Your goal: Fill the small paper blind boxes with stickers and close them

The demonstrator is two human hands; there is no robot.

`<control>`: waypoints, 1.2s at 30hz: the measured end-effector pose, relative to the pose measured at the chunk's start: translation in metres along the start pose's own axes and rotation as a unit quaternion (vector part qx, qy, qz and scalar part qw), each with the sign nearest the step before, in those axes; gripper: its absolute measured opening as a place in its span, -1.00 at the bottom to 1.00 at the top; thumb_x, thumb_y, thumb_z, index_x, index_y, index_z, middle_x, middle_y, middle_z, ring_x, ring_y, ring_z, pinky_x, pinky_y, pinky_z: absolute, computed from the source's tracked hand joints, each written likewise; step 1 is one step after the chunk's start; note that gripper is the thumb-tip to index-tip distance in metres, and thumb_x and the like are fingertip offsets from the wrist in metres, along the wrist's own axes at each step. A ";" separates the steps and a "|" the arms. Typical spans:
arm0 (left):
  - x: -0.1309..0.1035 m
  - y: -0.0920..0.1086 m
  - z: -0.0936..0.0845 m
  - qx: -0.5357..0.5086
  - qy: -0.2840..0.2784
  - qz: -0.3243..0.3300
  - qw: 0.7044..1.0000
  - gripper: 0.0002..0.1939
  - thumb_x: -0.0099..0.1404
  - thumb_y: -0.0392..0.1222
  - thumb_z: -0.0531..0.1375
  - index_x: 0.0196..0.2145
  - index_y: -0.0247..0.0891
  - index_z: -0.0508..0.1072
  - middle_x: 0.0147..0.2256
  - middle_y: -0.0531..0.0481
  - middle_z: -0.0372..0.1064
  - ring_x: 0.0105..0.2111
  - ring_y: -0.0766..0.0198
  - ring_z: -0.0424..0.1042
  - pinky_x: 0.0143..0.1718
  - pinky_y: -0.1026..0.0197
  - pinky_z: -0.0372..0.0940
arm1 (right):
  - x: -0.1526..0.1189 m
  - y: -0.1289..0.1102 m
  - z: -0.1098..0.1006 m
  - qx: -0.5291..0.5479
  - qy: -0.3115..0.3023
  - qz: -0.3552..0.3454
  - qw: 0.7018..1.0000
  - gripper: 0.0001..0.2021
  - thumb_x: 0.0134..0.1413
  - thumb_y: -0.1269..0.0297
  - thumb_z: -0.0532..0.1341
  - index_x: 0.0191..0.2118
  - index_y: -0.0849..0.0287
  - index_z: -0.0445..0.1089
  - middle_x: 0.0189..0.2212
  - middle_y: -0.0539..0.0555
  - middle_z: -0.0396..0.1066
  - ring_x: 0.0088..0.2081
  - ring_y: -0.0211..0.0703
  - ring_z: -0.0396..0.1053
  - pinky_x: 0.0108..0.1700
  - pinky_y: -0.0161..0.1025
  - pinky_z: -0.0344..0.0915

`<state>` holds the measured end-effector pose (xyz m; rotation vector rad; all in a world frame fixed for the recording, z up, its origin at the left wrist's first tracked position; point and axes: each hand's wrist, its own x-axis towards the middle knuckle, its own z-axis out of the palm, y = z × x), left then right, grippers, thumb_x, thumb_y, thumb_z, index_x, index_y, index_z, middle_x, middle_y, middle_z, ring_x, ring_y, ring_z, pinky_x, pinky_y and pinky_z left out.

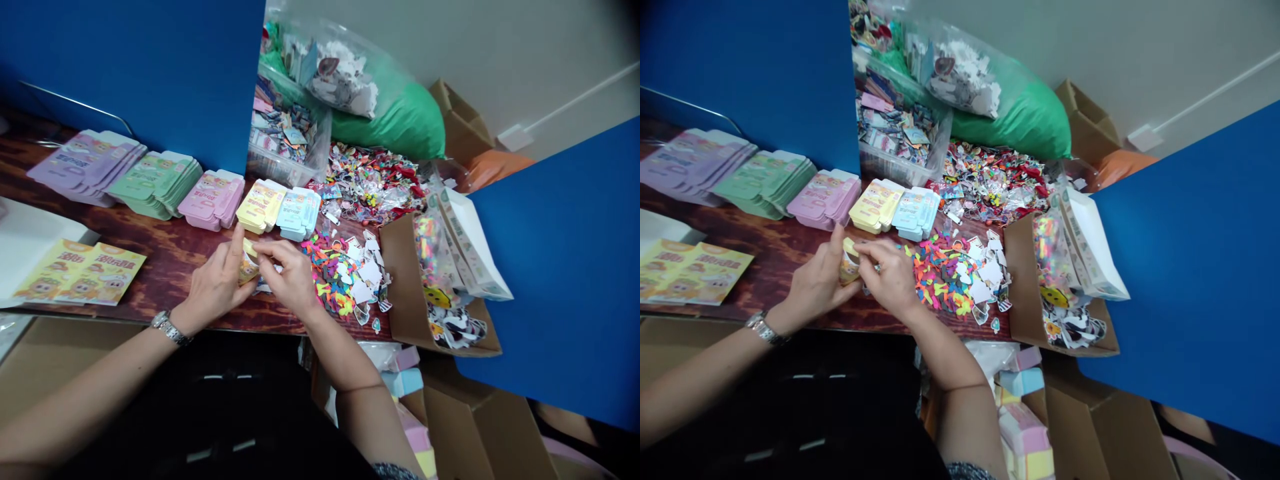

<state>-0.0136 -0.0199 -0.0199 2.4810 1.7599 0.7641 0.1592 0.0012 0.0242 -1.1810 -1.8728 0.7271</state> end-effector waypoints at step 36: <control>-0.010 -0.056 -0.004 -0.199 0.009 -0.096 0.975 -0.21 0.32 0.22 0.25 0.30 -0.32 0.19 0.13 -0.18 0.34 0.10 -0.05 0.41 0.13 -0.08 0.40 | -0.022 0.067 -0.016 -0.091 -0.117 0.045 0.988 -0.81 0.40 0.29 0.16 -0.03 0.13 0.51 -0.10 0.09 0.57 -0.05 -0.14 0.52 0.05 -0.19 0.43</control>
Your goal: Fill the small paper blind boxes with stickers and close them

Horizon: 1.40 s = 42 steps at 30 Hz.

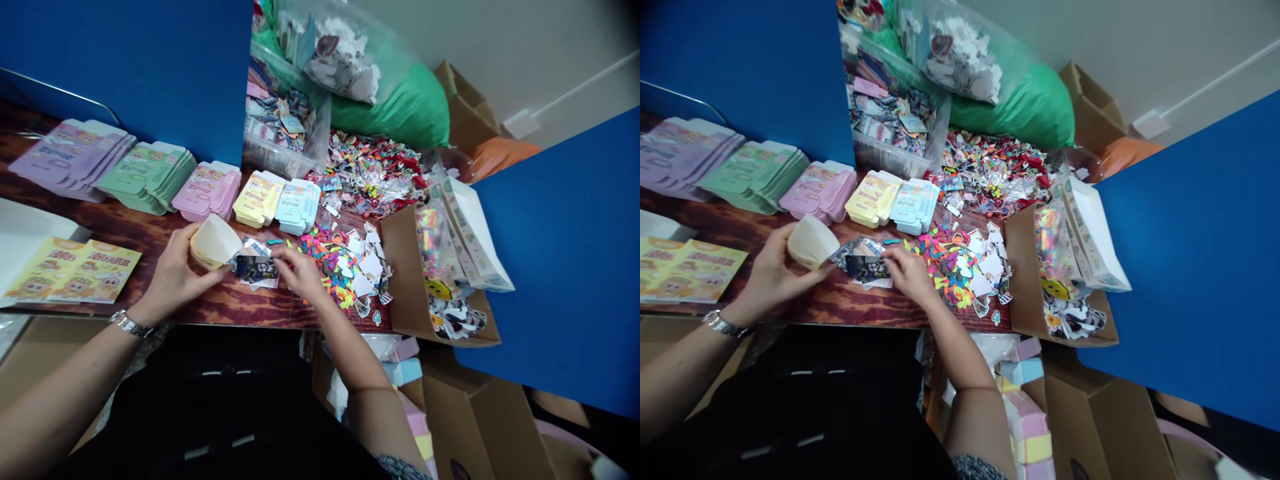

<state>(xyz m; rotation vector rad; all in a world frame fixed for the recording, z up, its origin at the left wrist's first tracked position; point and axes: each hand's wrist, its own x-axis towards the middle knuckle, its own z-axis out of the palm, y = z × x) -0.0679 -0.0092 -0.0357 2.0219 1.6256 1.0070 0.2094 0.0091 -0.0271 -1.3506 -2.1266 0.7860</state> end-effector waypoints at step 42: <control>-0.006 0.023 0.042 0.059 -0.065 0.120 0.989 -0.26 0.38 0.25 0.14 0.33 -0.25 0.20 -0.02 -0.29 0.44 -0.09 -0.13 0.44 -0.05 -0.08 0.38 | 0.089 0.141 -0.089 -0.189 0.076 0.365 0.908 -0.62 0.30 0.09 0.26 0.12 0.15 0.37 0.01 0.19 0.55 0.04 0.03 0.51 0.10 -0.11 0.37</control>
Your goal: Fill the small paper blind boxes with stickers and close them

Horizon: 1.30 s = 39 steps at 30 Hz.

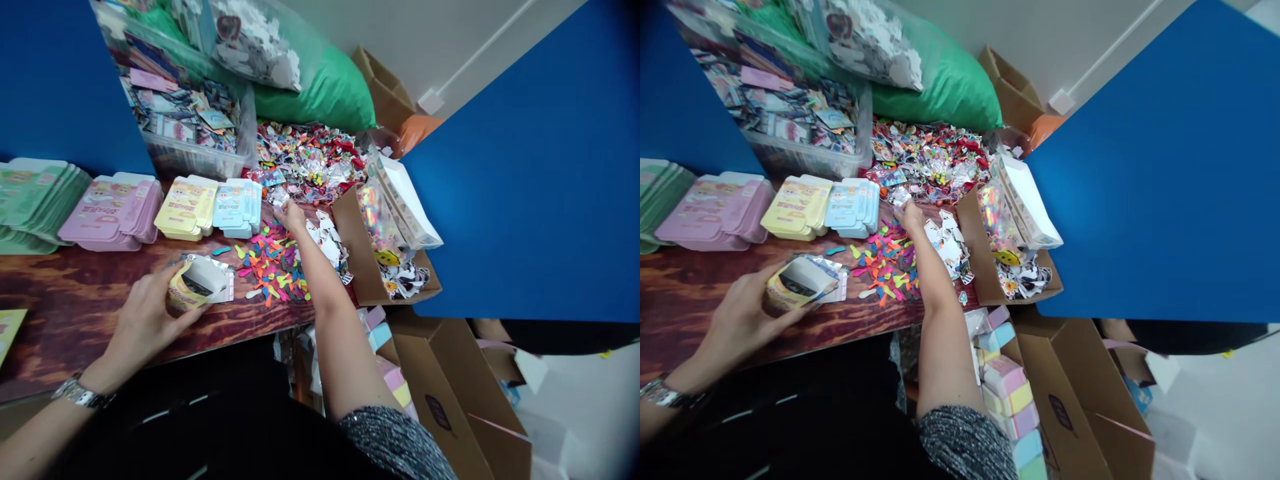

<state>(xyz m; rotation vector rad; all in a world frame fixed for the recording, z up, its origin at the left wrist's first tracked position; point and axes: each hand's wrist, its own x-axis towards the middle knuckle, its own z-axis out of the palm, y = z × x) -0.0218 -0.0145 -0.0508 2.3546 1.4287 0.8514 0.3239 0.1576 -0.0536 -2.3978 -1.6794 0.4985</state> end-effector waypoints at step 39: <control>0.000 0.007 0.014 -0.019 0.005 0.061 0.998 -0.25 0.41 0.28 0.11 0.32 -0.32 0.20 0.02 -0.32 0.42 -0.02 -0.15 0.46 0.01 -0.09 0.39 | -0.097 0.050 -0.012 0.026 -0.081 -0.168 0.982 -0.74 0.31 0.23 0.26 0.06 0.14 0.47 -0.22 -0.02 0.55 -0.25 -0.25 0.46 -0.18 -0.36 0.30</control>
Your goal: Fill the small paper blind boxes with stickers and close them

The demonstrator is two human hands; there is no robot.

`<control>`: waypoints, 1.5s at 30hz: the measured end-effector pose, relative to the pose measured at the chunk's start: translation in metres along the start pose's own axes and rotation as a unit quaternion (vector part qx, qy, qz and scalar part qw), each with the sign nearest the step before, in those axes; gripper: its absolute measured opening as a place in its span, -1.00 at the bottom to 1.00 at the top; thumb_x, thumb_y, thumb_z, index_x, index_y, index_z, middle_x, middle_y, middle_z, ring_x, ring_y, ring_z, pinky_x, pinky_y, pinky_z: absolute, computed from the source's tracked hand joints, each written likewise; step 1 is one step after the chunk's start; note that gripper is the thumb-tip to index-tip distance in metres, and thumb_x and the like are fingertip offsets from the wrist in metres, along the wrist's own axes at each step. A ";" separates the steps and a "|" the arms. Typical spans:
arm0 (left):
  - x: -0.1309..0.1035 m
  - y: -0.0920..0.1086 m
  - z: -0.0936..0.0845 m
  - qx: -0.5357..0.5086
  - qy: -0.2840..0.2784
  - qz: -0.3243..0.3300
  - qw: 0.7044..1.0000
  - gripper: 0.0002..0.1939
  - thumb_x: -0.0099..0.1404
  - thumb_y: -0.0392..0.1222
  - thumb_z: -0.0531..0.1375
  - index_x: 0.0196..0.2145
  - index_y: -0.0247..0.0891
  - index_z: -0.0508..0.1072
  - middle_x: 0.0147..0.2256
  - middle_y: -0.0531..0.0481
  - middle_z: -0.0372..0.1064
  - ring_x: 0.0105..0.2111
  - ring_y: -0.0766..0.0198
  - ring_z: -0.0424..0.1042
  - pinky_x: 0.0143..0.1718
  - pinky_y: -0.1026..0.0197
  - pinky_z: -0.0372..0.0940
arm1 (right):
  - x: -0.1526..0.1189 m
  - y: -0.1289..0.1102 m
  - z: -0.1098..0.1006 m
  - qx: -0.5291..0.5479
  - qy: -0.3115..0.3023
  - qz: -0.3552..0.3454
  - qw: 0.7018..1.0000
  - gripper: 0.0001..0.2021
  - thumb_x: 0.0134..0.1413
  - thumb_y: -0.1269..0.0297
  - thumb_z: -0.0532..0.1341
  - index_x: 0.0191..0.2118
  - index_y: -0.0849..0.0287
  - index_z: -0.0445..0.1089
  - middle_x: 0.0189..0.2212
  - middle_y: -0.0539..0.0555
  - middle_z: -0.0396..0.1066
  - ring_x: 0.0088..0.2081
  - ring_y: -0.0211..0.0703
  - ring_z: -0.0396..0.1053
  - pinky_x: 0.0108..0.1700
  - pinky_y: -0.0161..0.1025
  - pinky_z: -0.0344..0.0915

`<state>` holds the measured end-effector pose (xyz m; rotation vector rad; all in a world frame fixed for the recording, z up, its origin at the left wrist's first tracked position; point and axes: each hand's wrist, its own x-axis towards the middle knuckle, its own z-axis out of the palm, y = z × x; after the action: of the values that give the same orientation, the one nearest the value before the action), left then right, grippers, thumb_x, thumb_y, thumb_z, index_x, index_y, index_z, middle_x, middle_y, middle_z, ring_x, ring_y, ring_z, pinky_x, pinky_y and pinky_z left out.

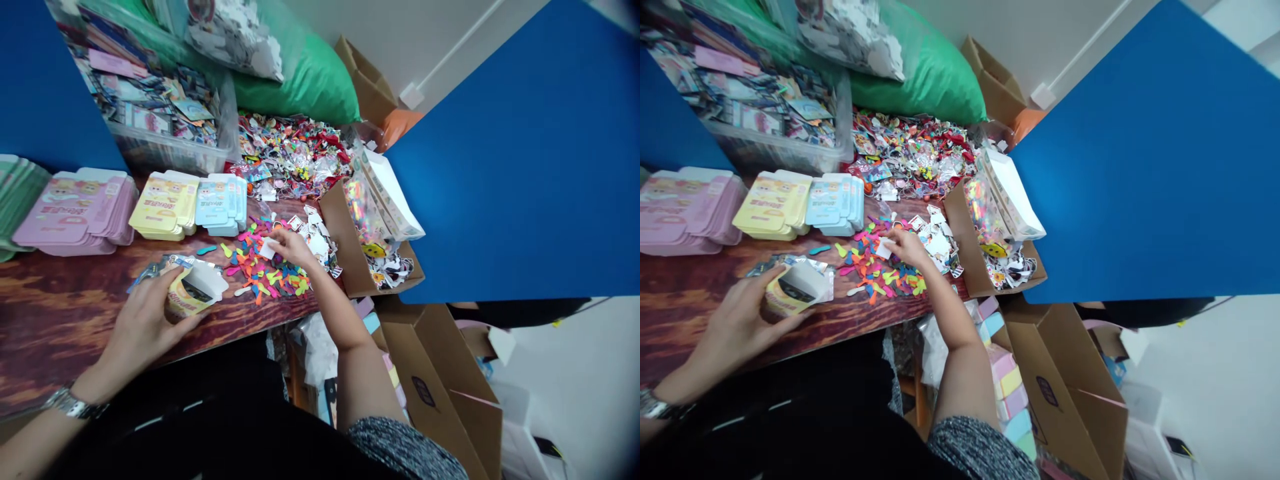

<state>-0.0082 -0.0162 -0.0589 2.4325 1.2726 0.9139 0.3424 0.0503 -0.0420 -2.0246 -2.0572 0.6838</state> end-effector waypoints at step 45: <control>0.006 -0.007 0.021 -0.027 -0.042 -0.048 0.998 -0.26 0.35 0.07 0.19 0.39 -0.17 0.10 0.09 -0.31 0.41 0.06 -0.19 0.48 0.06 -0.15 0.41 | 0.074 -0.046 -0.021 -0.074 0.067 0.075 0.992 -0.69 0.43 0.20 0.14 0.16 0.09 0.46 0.08 0.22 0.50 0.10 0.04 0.48 0.15 -0.09 0.35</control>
<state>0.0031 -0.0061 -0.0761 2.3205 1.3056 0.8006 0.3058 0.1283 -0.0176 -2.2583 -1.9466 0.4141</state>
